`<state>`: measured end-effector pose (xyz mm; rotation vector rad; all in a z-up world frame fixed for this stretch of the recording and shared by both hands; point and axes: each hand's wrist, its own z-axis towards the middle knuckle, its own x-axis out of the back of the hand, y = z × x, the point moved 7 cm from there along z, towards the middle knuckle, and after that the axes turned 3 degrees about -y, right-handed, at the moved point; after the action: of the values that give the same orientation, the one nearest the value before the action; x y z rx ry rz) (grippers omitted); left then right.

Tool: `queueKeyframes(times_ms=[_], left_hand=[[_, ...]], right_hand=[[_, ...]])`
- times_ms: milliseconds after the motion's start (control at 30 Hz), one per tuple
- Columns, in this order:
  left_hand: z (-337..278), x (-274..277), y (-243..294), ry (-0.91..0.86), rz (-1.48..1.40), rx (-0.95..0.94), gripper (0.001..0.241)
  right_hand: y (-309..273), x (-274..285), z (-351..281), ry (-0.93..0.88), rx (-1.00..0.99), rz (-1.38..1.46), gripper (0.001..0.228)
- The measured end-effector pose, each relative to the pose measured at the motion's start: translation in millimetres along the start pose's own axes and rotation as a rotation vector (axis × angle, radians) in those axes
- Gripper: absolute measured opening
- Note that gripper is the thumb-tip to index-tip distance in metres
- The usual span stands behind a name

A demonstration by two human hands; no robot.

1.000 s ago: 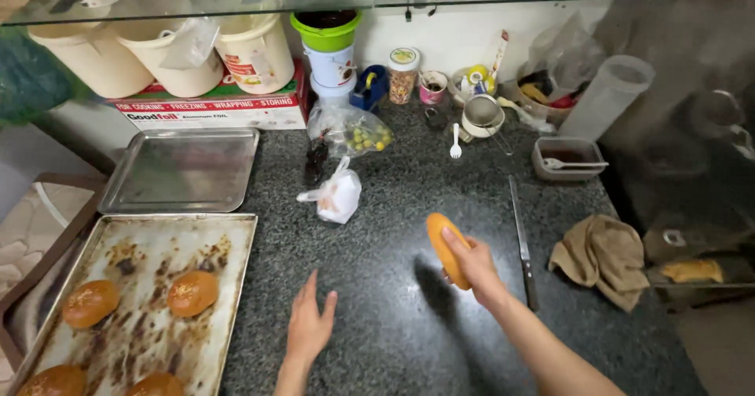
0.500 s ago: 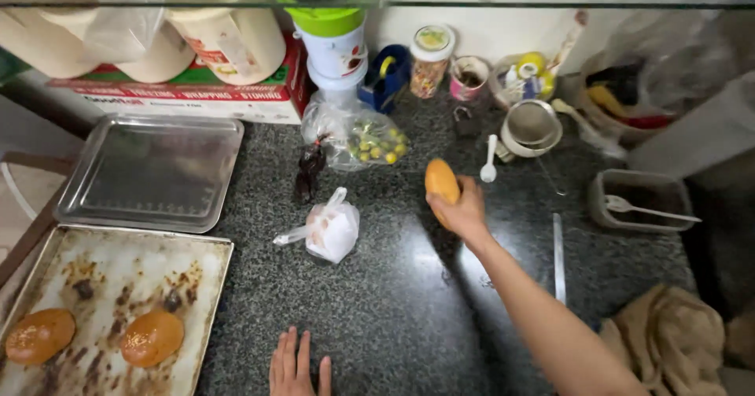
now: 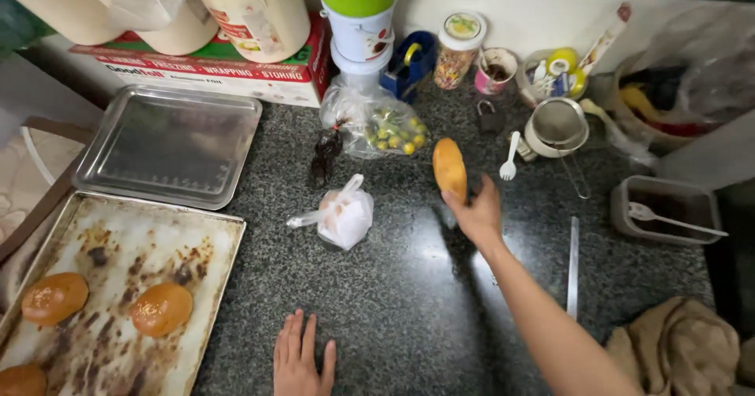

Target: Taking baked buns from a rack, scraping them from a tray, slicing them, and filling them with cream using a piping bag.

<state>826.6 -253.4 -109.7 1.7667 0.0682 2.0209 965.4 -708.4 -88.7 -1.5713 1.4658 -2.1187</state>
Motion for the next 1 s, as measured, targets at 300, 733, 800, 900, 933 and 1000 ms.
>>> queueKeyframes(times_ms=[300, 733, 800, 900, 933, 1000], left_hand=[[5.2, 36.4, 21.8, 0.115, -0.060, -0.048, 0.067], [-29.7, 49.2, 4.8, -0.038, -0.287, -0.024, 0.061], [-30.7, 40.3, -2.7, -0.209, -0.292, 0.003, 0.049], [-39.9, 41.1, -6.0, -0.274, -0.314, 0.037, 0.053], [-46.2, 37.8, -4.9, -0.280, -0.314, 0.034, 0.053], [-52.1, 46.0, 6.1, -0.083, -0.244, -0.125, 0.066]], right_hand=[[33.7, 29.1, -135.1, -0.004, -0.039, 0.234, 0.061], [7.3, -1.5, -230.0, -0.382, -0.104, 0.515, 0.047], [-0.3, 4.6, -232.9, -0.384, -0.148, 0.510, 0.047], [5.2, 3.6, -218.3, -0.356, -0.085, 0.468, 0.048], [3.6, 5.6, -216.4, -0.352, -0.092, 0.468, 0.048], [0.5, 10.3, -206.8, -0.321, -0.110, 0.469, 0.049]])
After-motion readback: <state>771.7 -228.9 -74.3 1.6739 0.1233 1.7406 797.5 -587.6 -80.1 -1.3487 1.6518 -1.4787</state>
